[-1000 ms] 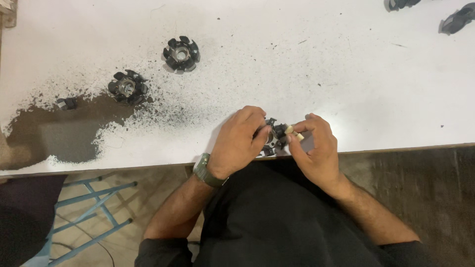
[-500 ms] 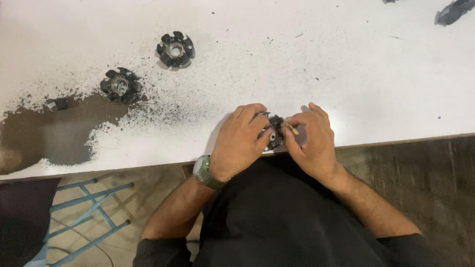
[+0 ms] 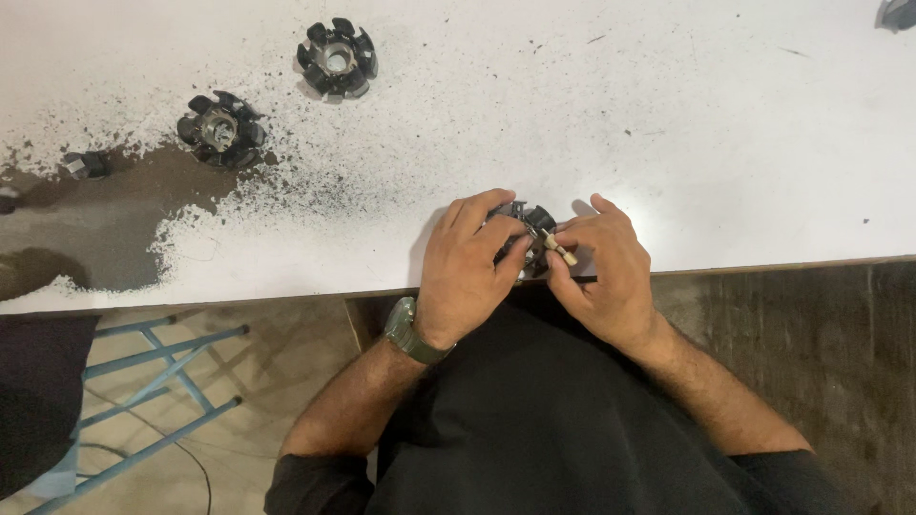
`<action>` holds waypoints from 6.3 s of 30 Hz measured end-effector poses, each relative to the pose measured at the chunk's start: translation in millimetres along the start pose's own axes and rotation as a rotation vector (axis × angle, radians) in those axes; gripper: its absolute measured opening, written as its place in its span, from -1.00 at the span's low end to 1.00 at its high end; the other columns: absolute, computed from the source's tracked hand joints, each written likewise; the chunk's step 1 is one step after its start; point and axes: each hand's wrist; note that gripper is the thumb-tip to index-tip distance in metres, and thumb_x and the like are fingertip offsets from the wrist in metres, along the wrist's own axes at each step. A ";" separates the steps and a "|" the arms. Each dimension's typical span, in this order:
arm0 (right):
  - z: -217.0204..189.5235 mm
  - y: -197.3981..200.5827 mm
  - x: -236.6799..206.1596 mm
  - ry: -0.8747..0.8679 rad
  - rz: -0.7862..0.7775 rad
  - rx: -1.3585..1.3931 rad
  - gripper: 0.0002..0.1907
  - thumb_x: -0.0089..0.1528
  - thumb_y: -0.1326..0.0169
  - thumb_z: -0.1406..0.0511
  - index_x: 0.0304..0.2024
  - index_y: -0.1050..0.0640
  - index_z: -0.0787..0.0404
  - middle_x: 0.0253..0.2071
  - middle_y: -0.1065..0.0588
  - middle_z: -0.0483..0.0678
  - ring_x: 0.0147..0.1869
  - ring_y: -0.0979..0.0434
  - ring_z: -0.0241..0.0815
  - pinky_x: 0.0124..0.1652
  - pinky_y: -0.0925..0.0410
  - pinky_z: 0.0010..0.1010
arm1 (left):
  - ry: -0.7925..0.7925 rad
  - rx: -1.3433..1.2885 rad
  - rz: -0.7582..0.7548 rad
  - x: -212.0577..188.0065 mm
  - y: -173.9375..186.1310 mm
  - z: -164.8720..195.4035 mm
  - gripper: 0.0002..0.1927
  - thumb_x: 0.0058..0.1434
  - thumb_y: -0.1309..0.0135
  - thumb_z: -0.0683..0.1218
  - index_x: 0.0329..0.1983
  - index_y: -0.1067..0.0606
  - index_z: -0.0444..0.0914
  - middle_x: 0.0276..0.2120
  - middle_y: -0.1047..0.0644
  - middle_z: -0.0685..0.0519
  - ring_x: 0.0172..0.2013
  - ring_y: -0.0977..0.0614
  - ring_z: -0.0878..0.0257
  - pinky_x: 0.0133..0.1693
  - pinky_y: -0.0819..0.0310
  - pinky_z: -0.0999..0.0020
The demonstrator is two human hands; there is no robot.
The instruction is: The person sits at a white table and assembles small black plastic hub components, pressing caps and inserts onto each hub body by hand while using a small handheld tool to help seat the parts. Finished assemblies are set aside on the table as the person works through the pile of parts one at a time.
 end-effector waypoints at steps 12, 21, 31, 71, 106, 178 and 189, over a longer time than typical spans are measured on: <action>-9.2 0.4 6.0 0.085 0.008 -0.089 -0.69 0.15 -0.31 0.48 -0.09 -0.53 0.21 -0.20 -0.55 -0.01 -0.03 -0.60 0.00 0.32 -0.35 0.08 | -0.020 -0.046 0.094 -8.2 -5.0 -0.4 -0.81 0.17 -0.26 -0.21 -0.15 -0.55 -0.23 0.16 -0.49 -0.02 0.19 -0.50 0.00 0.19 -0.42 0.07; -18.4 8.8 14.2 -0.034 -0.078 -0.080 -0.78 0.17 -0.31 0.46 -0.15 -0.59 0.22 -0.28 -0.54 -0.03 -0.12 -0.60 -0.05 0.35 -0.37 0.07 | 0.004 -0.028 0.036 -9.2 -8.3 3.3 -0.83 0.14 -0.27 -0.15 -0.22 -0.54 -0.20 0.14 -0.49 -0.02 0.20 -0.47 0.02 0.22 -0.32 0.01; -16.9 11.4 9.6 -0.015 -0.068 -0.078 -0.73 0.21 -0.28 0.45 -0.06 -0.54 0.23 -0.17 -0.57 -0.02 0.05 -0.62 0.04 0.32 -0.40 0.02 | -0.008 0.043 0.082 -8.6 -21.3 -3.1 -0.85 0.15 -0.20 -0.18 -0.31 -0.44 -0.24 0.13 -0.49 -0.02 0.17 -0.48 0.03 0.17 -0.29 -0.01; -9.5 2.1 7.4 -0.013 0.010 -0.107 -0.75 0.21 -0.25 0.48 -0.10 -0.51 0.22 -0.19 -0.56 -0.03 -0.04 -0.59 0.00 0.38 -0.30 0.09 | -0.118 0.002 -0.109 8.9 15.0 3.3 -0.84 0.22 -0.19 -0.17 -0.14 -0.52 -0.25 0.03 -0.54 0.00 -0.01 -0.59 0.03 -0.02 -0.51 0.12; -11.4 -15.1 -1.5 0.179 0.041 -0.106 -0.62 0.12 -0.35 0.53 -0.07 -0.51 0.25 -0.12 -0.55 0.05 0.06 -0.61 0.02 0.25 -0.45 0.02 | -0.140 0.098 0.131 -15.7 -11.3 -12.7 -0.78 0.06 -0.16 -0.23 -0.23 -0.40 -0.29 -0.18 -0.48 -0.01 -0.21 -0.56 0.06 -0.16 -0.46 0.11; -14.3 -2.2 6.7 0.064 -0.001 -0.192 -0.70 0.15 -0.30 0.45 -0.10 -0.53 0.21 -0.16 -0.54 0.01 0.06 -0.57 0.04 0.34 -0.26 0.05 | -0.061 0.061 0.022 -2.2 6.0 0.9 -0.82 0.17 -0.25 -0.17 -0.16 -0.56 -0.22 0.14 -0.49 -0.03 0.18 -0.50 0.00 0.15 -0.42 0.07; -19.4 10.2 19.8 -0.025 -0.109 -0.135 -0.80 0.19 -0.29 0.41 -0.15 -0.58 0.20 -0.32 -0.52 -0.06 -0.12 -0.58 0.01 0.31 -0.36 0.08 | -0.012 0.016 0.000 -3.8 -3.5 3.1 -0.83 0.14 -0.26 -0.13 -0.23 -0.55 -0.21 0.13 -0.48 -0.02 0.19 -0.46 0.01 0.20 -0.30 0.00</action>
Point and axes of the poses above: each hand's wrist, its own x-axis towards the middle knuckle, its own y-axis out of the back of the hand, z = x × y
